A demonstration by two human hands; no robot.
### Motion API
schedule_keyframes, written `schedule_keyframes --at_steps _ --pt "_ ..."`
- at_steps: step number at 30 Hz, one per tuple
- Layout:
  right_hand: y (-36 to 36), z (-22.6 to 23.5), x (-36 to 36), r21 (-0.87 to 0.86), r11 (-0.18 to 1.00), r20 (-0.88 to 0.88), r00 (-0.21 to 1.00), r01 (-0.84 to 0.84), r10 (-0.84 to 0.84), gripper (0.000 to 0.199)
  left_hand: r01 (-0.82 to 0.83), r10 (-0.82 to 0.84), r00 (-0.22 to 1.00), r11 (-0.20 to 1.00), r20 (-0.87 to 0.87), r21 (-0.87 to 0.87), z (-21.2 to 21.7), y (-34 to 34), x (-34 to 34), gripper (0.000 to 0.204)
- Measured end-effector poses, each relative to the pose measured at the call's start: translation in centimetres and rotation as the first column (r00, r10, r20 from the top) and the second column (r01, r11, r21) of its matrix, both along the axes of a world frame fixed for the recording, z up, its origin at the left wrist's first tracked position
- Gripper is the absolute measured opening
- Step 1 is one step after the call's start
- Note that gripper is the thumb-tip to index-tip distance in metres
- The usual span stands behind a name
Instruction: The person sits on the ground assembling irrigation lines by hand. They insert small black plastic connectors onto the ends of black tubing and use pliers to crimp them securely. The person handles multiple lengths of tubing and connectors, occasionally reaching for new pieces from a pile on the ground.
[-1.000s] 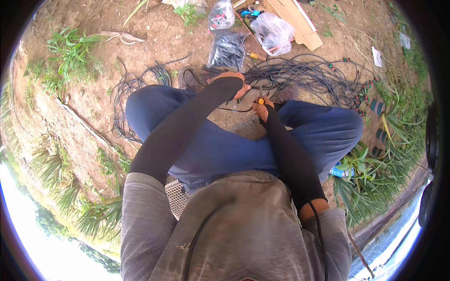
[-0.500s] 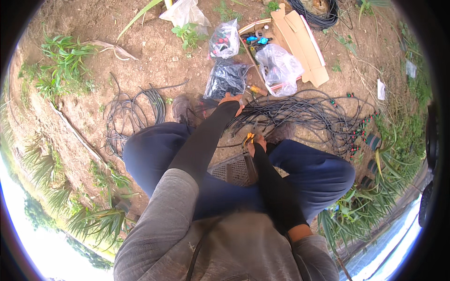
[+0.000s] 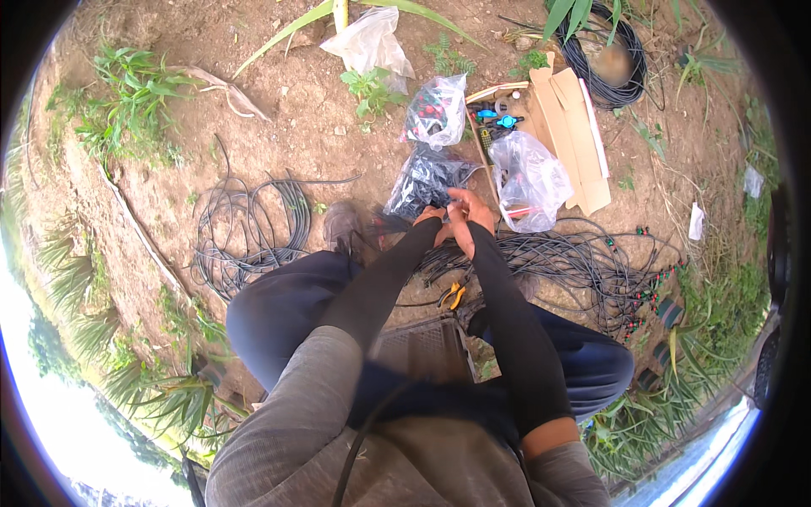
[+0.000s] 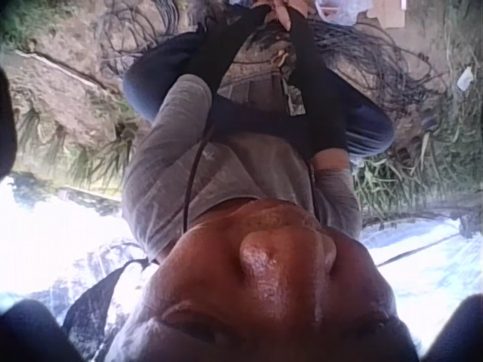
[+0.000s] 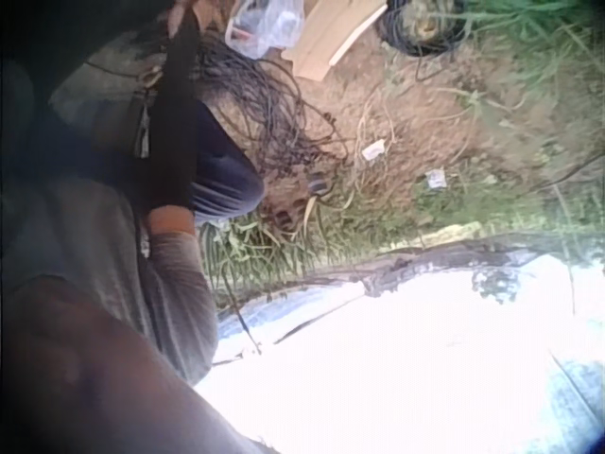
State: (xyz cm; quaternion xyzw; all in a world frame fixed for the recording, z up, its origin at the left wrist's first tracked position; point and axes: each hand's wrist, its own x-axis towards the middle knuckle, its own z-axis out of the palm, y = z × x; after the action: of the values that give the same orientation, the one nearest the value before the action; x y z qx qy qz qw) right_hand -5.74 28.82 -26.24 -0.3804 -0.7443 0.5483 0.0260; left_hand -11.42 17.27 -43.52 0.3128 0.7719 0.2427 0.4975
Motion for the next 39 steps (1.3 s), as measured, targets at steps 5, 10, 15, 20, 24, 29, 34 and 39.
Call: schedule_keyframes --at_steps 5,10,15,20,24,29,34,39 --pt "5.4 -1.0 -6.4 0.204 0.97 -0.189 0.967 -0.133 0.172 0.034 -0.207 0.212 0.967 0.977 -0.141 0.048 10.4 -0.8 -0.7 0.029" --pt "7.0 -5.1 -9.8 0.255 0.931 0.018 0.964 -0.26 0.264 0.036 -0.027 0.031 0.953 0.999 -0.303 0.019 28.8 -0.1 -5.2 0.013" --pt "7.1 -5.1 -9.5 0.508 0.797 -0.001 0.924 -0.328 0.382 0.034 0.113 -0.034 0.948 0.965 -0.317 0.235 38.6 1.1 -8.1 0.017" --pt "7.7 -5.7 -10.5 0.452 0.774 0.32 0.89 -0.444 0.323 0.02 0.137 0.018 0.87 0.951 -0.492 0.277 39.2 2.5 -7.2 0.014" --pt "8.1 -7.8 -10.7 0.472 0.696 0.403 0.834 -0.542 0.376 0.025 0.123 0.144 0.775 0.92 -0.615 0.371 38.6 3.4 -6.9 0.006" --pt "8.7 -10.1 -12.6 0.476 0.763 0.306 0.896 -0.437 0.322 0.037 0.099 0.202 0.759 0.904 -0.619 0.417 38.5 3.3 -6.0 0.01" --pt "9.8 -13.7 -14.5 0.167 0.904 0.342 0.883 -0.393 0.321 0.038 0.081 0.222 0.777 0.892 -0.589 0.444 39.1 3.2 -6.6 0.011" --pt "8.3 -11.8 -16.1 0.333 0.787 0.31 0.848 -0.52 0.429 0.039 0.058 0.217 0.811 0.895 -0.543 0.443 39.2 3.0 -6.9 0.012"
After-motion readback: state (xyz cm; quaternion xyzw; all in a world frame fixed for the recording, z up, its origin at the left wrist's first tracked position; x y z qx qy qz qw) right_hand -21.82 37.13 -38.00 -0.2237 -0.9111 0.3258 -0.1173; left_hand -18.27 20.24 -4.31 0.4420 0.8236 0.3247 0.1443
